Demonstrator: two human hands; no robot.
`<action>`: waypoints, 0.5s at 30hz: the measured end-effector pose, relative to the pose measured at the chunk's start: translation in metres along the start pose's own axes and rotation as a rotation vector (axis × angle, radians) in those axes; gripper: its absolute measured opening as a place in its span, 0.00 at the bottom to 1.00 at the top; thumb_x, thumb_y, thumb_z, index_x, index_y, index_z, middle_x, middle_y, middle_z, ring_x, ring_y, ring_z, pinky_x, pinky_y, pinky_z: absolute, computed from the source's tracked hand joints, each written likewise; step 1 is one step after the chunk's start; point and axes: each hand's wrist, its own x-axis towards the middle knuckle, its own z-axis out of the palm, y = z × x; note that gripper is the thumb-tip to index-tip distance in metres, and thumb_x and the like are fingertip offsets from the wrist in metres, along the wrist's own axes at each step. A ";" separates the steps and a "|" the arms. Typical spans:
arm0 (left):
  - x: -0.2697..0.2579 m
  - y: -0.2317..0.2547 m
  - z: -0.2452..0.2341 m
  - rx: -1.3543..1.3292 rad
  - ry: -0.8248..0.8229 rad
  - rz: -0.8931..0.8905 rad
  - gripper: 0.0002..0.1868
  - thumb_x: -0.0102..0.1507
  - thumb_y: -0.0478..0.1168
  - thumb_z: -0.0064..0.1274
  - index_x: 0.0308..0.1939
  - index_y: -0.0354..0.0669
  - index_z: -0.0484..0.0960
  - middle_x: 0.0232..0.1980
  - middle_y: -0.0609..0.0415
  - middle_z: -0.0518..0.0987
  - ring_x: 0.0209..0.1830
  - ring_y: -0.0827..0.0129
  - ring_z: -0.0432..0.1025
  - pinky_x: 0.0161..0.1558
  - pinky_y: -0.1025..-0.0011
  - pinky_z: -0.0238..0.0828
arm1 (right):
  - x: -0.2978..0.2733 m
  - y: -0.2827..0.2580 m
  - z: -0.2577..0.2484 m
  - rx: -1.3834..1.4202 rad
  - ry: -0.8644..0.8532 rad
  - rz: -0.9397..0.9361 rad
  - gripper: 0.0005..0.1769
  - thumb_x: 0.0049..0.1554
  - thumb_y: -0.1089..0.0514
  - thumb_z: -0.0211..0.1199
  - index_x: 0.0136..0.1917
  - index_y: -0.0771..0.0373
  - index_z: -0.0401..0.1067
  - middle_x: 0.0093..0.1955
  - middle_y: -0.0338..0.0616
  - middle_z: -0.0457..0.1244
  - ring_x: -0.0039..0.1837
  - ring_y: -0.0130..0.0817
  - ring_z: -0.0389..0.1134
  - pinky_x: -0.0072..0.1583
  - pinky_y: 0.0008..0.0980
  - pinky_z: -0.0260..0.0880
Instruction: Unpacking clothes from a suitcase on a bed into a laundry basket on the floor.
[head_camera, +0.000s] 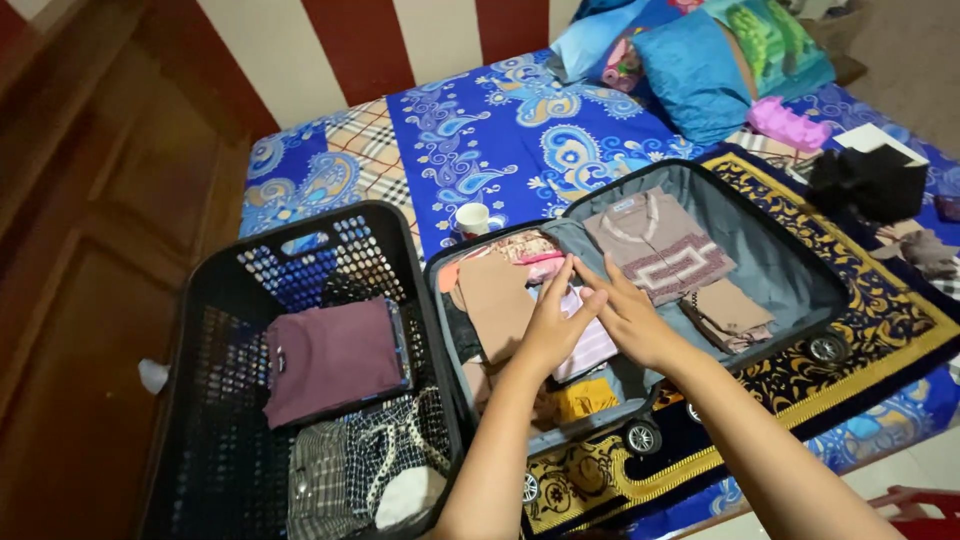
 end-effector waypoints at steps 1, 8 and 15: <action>0.003 0.006 -0.001 0.009 -0.019 -0.042 0.46 0.65 0.58 0.56 0.78 0.32 0.58 0.77 0.33 0.62 0.80 0.50 0.57 0.74 0.61 0.54 | 0.002 0.001 -0.002 -0.005 -0.006 0.017 0.31 0.67 0.44 0.43 0.81 0.43 0.52 0.82 0.61 0.48 0.84 0.62 0.40 0.76 0.52 0.45; 0.034 0.007 0.016 0.032 -0.045 -0.149 0.51 0.62 0.62 0.56 0.80 0.37 0.57 0.77 0.34 0.58 0.79 0.47 0.54 0.74 0.58 0.51 | 0.014 0.020 -0.019 -0.009 0.000 0.153 0.32 0.66 0.41 0.43 0.82 0.39 0.51 0.84 0.69 0.36 0.81 0.63 0.43 0.76 0.51 0.44; 0.071 -0.047 0.074 0.122 -0.046 -0.124 0.55 0.59 0.62 0.61 0.79 0.35 0.55 0.76 0.34 0.59 0.78 0.47 0.55 0.73 0.58 0.53 | 0.015 0.083 -0.049 -0.040 -0.001 0.149 0.31 0.66 0.41 0.41 0.82 0.39 0.52 0.84 0.68 0.36 0.82 0.62 0.43 0.76 0.50 0.46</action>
